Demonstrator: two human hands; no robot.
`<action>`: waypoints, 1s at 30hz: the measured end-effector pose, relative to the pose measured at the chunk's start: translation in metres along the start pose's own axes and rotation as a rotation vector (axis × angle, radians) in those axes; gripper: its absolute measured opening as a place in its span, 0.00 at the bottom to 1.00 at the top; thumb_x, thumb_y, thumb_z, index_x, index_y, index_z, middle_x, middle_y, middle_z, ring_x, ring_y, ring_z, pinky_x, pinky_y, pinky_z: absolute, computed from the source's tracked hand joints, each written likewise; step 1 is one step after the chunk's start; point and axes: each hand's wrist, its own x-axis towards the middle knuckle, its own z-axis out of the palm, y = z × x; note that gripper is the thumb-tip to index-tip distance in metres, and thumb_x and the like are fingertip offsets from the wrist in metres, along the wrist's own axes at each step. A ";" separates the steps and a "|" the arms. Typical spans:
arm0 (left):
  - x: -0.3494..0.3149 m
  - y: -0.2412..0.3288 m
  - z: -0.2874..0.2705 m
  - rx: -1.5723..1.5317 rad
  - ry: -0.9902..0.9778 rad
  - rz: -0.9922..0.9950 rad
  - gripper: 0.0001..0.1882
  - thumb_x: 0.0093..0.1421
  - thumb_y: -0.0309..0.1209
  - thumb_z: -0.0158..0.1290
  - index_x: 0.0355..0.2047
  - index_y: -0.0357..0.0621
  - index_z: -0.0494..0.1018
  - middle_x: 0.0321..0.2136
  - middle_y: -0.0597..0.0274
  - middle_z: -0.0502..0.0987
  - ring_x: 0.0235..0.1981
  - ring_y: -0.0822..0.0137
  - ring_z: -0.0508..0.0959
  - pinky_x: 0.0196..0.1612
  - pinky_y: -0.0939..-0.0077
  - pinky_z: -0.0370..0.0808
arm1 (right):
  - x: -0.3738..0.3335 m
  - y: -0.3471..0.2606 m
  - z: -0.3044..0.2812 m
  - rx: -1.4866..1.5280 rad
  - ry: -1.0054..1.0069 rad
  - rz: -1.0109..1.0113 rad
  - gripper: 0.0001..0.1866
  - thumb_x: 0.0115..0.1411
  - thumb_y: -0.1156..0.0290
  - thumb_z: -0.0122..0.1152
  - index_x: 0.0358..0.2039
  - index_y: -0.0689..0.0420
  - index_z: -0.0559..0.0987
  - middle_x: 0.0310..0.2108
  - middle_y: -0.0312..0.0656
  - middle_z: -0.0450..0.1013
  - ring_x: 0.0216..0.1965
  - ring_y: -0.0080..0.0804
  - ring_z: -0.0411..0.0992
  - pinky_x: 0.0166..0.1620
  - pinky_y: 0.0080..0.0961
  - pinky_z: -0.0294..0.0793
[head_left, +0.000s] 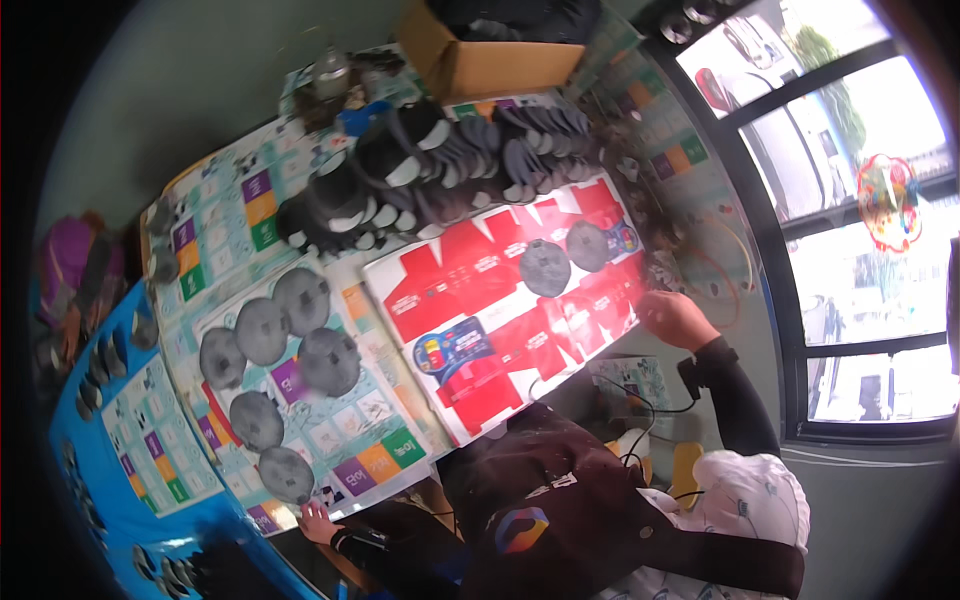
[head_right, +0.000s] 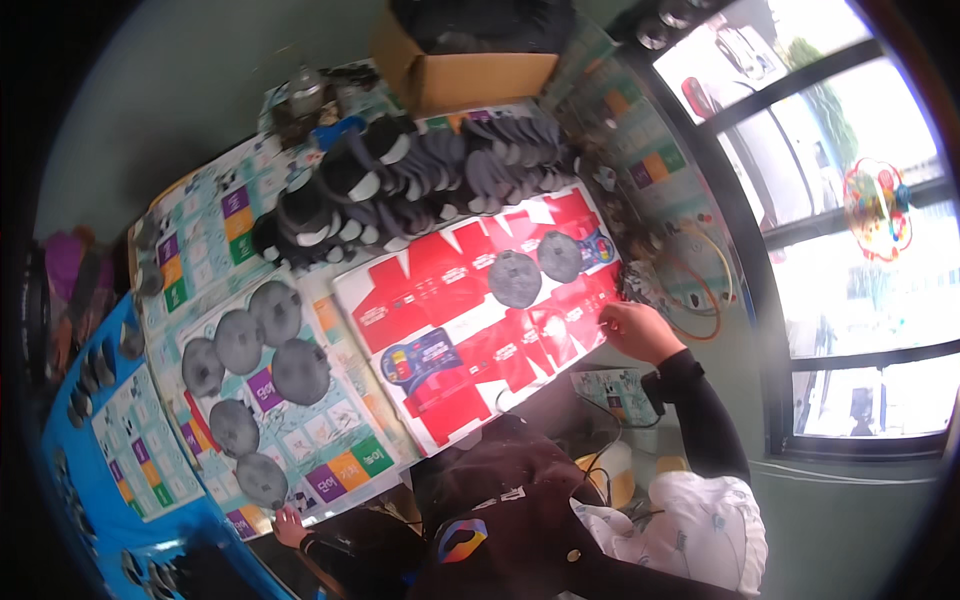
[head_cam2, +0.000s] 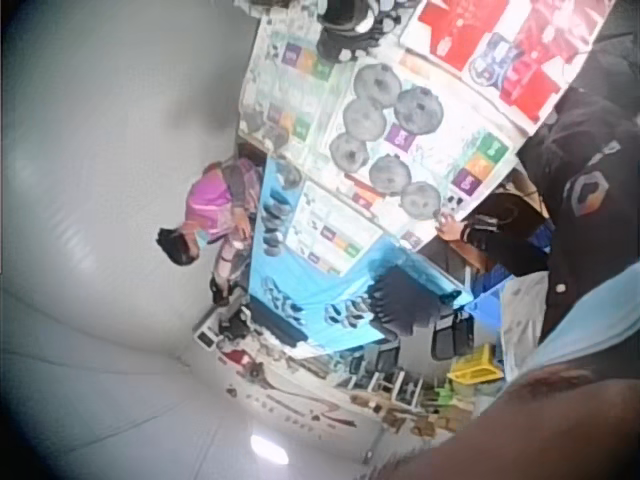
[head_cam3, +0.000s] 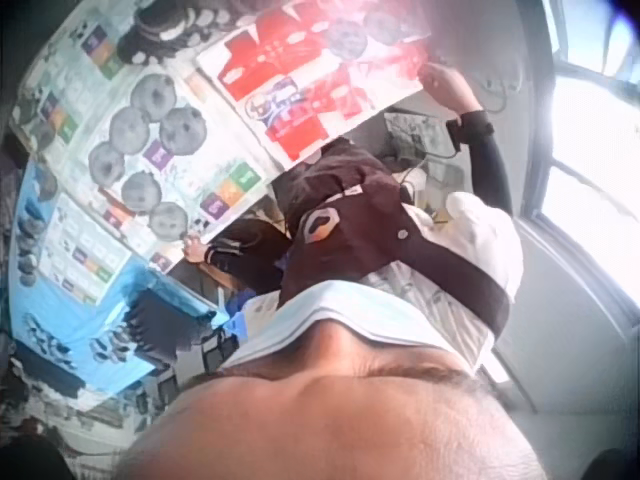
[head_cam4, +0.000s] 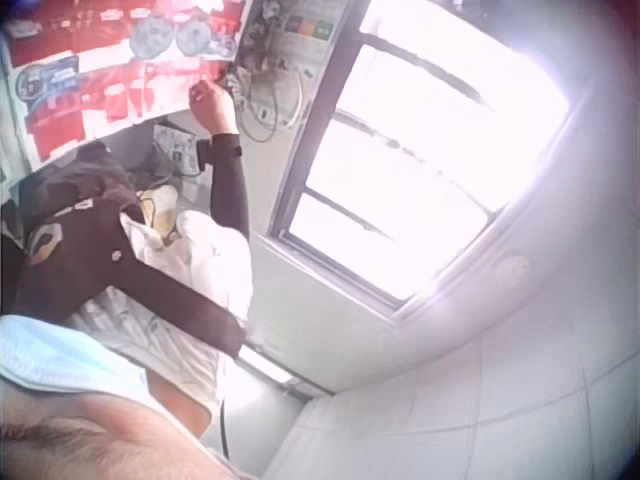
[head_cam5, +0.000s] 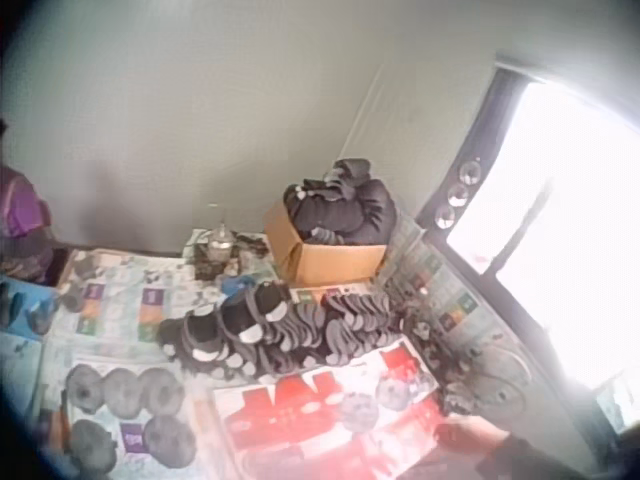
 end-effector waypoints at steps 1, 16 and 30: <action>-0.001 0.004 -0.002 0.061 0.040 -0.025 0.24 0.68 0.34 0.47 0.62 0.39 0.66 0.41 0.51 0.77 0.34 0.56 0.78 0.35 0.62 0.74 | -0.016 0.034 0.001 0.028 0.004 0.125 0.04 0.56 0.71 0.61 0.32 0.55 0.80 0.28 0.44 0.78 0.31 0.45 0.78 0.34 0.38 0.76; -0.485 -0.175 0.415 1.096 -0.863 0.996 0.20 0.58 0.26 0.55 0.52 0.40 0.73 0.48 0.50 0.77 0.49 0.51 0.77 0.53 0.54 0.73 | 0.163 0.324 0.165 0.306 0.247 0.135 0.12 0.55 0.69 0.63 0.40 0.60 0.81 0.38 0.52 0.76 0.44 0.55 0.75 0.49 0.46 0.75; -0.574 -0.258 0.516 1.547 -0.715 1.316 0.27 0.54 0.33 0.56 0.56 0.46 0.75 0.49 0.57 0.72 0.55 0.53 0.70 0.54 0.52 0.67 | 0.248 0.334 0.198 0.074 0.147 0.162 0.11 0.54 0.68 0.62 0.35 0.60 0.80 0.44 0.50 0.74 0.50 0.52 0.72 0.49 0.47 0.75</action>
